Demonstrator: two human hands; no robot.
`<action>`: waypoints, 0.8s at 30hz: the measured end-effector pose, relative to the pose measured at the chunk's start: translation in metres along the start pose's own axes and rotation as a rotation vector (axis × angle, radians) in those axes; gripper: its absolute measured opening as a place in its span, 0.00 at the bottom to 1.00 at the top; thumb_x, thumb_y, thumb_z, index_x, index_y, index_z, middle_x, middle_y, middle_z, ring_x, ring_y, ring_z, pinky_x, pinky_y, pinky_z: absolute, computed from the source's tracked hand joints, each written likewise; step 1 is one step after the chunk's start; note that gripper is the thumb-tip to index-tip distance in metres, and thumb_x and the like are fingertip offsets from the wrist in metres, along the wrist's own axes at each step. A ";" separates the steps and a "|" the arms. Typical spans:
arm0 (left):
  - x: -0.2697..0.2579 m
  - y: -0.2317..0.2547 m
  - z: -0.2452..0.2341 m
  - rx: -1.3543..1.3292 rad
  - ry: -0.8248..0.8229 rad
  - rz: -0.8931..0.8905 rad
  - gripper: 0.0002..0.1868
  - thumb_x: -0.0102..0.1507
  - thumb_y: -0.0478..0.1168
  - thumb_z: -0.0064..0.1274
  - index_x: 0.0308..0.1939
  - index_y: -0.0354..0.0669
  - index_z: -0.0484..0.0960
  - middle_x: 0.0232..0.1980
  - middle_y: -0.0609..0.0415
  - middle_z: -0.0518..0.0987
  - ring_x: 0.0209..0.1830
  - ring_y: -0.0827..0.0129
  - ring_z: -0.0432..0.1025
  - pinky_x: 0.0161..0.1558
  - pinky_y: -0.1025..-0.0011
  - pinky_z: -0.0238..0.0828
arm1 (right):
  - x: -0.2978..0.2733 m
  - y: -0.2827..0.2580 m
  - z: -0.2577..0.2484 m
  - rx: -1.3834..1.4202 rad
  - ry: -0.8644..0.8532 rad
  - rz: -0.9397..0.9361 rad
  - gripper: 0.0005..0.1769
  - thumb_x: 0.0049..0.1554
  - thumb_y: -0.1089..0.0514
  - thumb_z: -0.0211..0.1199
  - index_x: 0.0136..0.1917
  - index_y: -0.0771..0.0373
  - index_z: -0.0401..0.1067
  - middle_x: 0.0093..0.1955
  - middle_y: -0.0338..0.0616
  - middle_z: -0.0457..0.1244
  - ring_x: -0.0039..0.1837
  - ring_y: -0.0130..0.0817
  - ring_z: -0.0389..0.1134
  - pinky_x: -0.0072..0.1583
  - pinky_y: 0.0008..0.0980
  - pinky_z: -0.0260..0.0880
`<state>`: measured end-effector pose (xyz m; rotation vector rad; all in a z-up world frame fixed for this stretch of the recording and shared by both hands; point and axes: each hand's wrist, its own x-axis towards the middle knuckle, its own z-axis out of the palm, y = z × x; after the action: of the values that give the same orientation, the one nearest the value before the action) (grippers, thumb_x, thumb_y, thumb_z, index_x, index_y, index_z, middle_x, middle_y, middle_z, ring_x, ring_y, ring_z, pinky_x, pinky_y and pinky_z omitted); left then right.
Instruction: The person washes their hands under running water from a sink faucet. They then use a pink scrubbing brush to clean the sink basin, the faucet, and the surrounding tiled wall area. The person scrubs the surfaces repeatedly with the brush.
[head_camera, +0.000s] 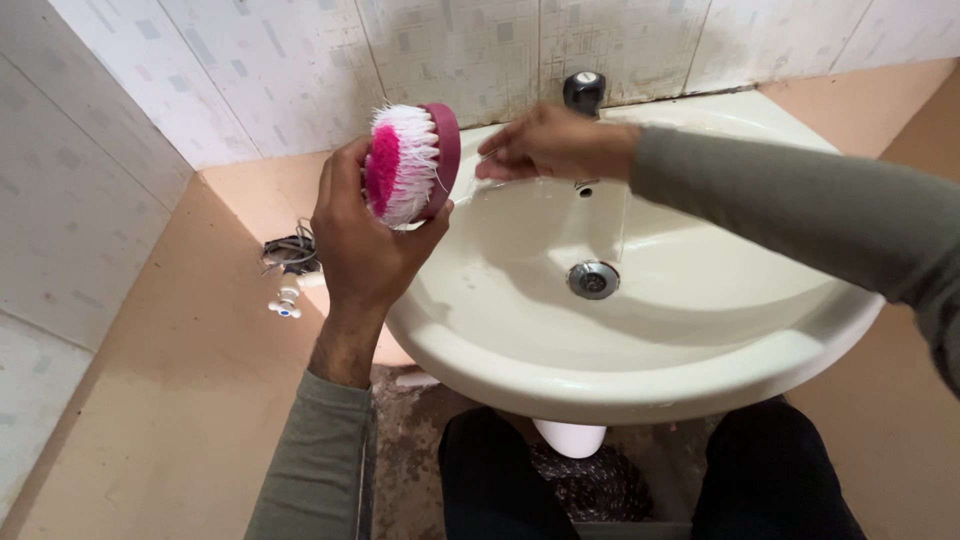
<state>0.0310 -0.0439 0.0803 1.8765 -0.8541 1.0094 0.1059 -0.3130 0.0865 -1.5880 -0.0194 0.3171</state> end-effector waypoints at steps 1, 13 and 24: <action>0.001 0.001 0.000 0.006 -0.002 0.011 0.38 0.54 0.39 0.76 0.62 0.37 0.72 0.56 0.46 0.78 0.54 0.57 0.78 0.55 0.63 0.79 | 0.004 -0.017 -0.003 -0.103 0.039 0.001 0.17 0.64 0.70 0.50 0.63 0.82 0.68 0.56 0.62 0.69 0.57 0.42 0.73 0.62 0.30 0.79; -0.003 -0.007 0.003 0.039 -0.025 0.034 0.39 0.54 0.42 0.77 0.63 0.37 0.72 0.56 0.45 0.77 0.53 0.57 0.78 0.54 0.63 0.81 | -0.064 -0.014 -0.052 -0.772 -0.008 -0.038 0.17 0.58 0.61 0.64 0.60 0.66 0.77 0.53 0.45 0.74 0.53 0.31 0.76 0.57 0.30 0.78; 0.002 0.005 0.018 0.021 -0.037 0.117 0.38 0.56 0.41 0.78 0.64 0.38 0.72 0.58 0.47 0.77 0.56 0.57 0.78 0.57 0.62 0.81 | -0.084 0.061 -0.117 -0.348 0.091 0.306 0.14 0.60 0.66 0.59 0.59 0.76 0.72 0.58 0.56 0.70 0.59 0.38 0.74 0.63 0.30 0.74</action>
<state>0.0331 -0.0623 0.0778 1.8855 -0.9885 1.0616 0.0396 -0.4475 0.0438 -1.9530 0.2530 0.4995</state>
